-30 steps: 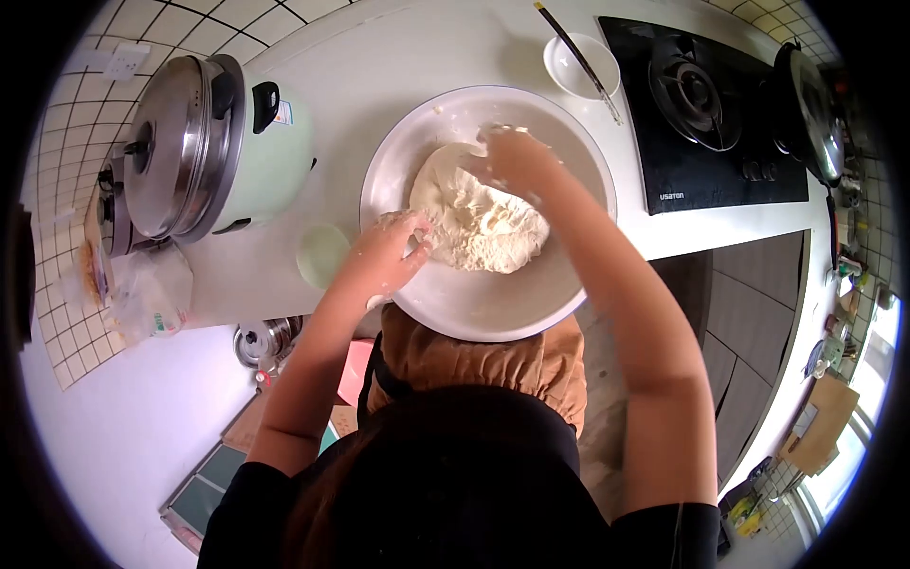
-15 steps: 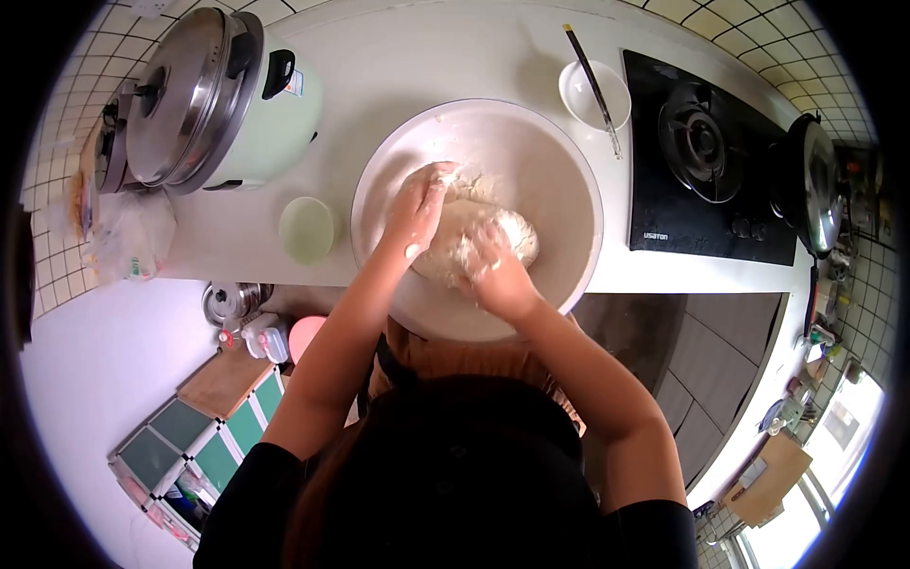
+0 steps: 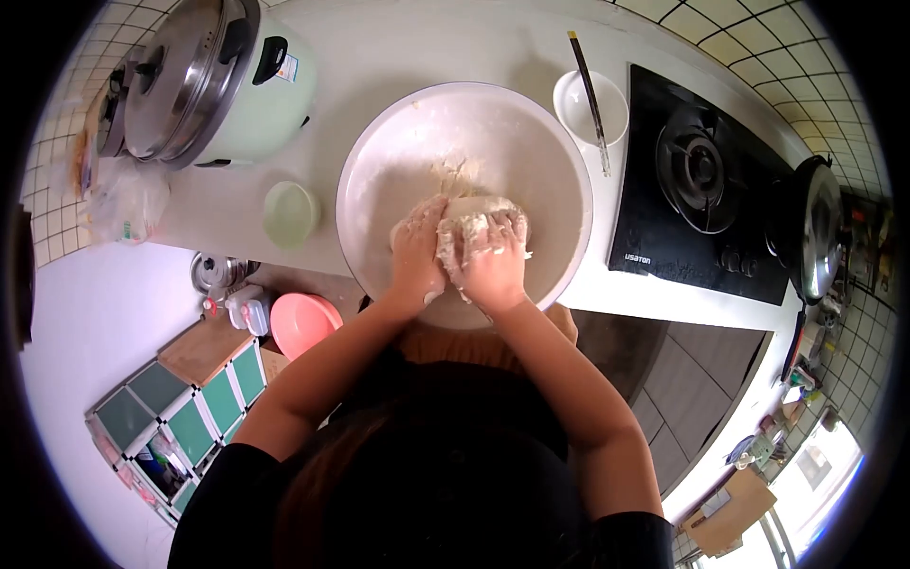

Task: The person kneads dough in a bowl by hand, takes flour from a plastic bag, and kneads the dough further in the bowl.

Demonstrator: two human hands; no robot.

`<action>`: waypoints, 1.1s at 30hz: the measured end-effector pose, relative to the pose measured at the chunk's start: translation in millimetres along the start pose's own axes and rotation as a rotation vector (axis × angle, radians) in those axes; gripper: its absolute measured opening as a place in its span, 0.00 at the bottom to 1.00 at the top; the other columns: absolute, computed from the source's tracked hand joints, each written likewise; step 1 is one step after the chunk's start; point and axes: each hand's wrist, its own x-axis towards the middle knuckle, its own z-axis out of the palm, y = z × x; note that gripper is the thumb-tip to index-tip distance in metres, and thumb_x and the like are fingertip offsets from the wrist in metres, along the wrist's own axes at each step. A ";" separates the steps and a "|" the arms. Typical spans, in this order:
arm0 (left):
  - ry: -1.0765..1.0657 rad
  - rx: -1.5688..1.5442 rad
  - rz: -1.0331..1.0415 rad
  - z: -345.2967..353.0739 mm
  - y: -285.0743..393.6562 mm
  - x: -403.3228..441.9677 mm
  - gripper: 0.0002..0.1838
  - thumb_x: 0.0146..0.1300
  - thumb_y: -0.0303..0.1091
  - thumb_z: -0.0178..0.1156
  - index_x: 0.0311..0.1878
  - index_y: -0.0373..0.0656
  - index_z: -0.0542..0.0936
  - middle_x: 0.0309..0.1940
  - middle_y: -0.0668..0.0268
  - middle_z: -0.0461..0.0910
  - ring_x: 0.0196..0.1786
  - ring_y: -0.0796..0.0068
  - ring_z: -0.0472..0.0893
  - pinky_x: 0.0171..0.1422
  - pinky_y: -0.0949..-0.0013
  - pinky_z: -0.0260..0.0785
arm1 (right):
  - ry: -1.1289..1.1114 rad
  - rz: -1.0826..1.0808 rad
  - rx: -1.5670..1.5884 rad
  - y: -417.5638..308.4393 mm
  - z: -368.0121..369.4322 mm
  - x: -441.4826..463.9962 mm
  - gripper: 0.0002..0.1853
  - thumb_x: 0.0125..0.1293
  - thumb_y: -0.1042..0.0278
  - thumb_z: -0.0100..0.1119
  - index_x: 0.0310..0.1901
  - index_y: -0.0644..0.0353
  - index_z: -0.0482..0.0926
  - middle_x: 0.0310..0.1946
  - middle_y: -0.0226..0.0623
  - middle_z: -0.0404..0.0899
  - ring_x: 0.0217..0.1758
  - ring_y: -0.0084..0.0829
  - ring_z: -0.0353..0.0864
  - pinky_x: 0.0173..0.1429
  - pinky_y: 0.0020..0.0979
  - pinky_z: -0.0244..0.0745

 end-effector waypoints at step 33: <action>-0.288 -0.982 -0.580 5.2 -66.5 118.6 0.22 0.69 0.48 0.42 0.60 0.48 0.72 0.50 0.63 0.77 0.54 0.68 0.75 0.60 0.63 0.64 | -0.421 -0.167 -0.134 58.9 16.3 105.9 0.27 0.56 0.58 0.60 0.58 0.58 0.73 0.58 0.55 0.68 0.66 0.52 0.62 0.69 0.44 0.60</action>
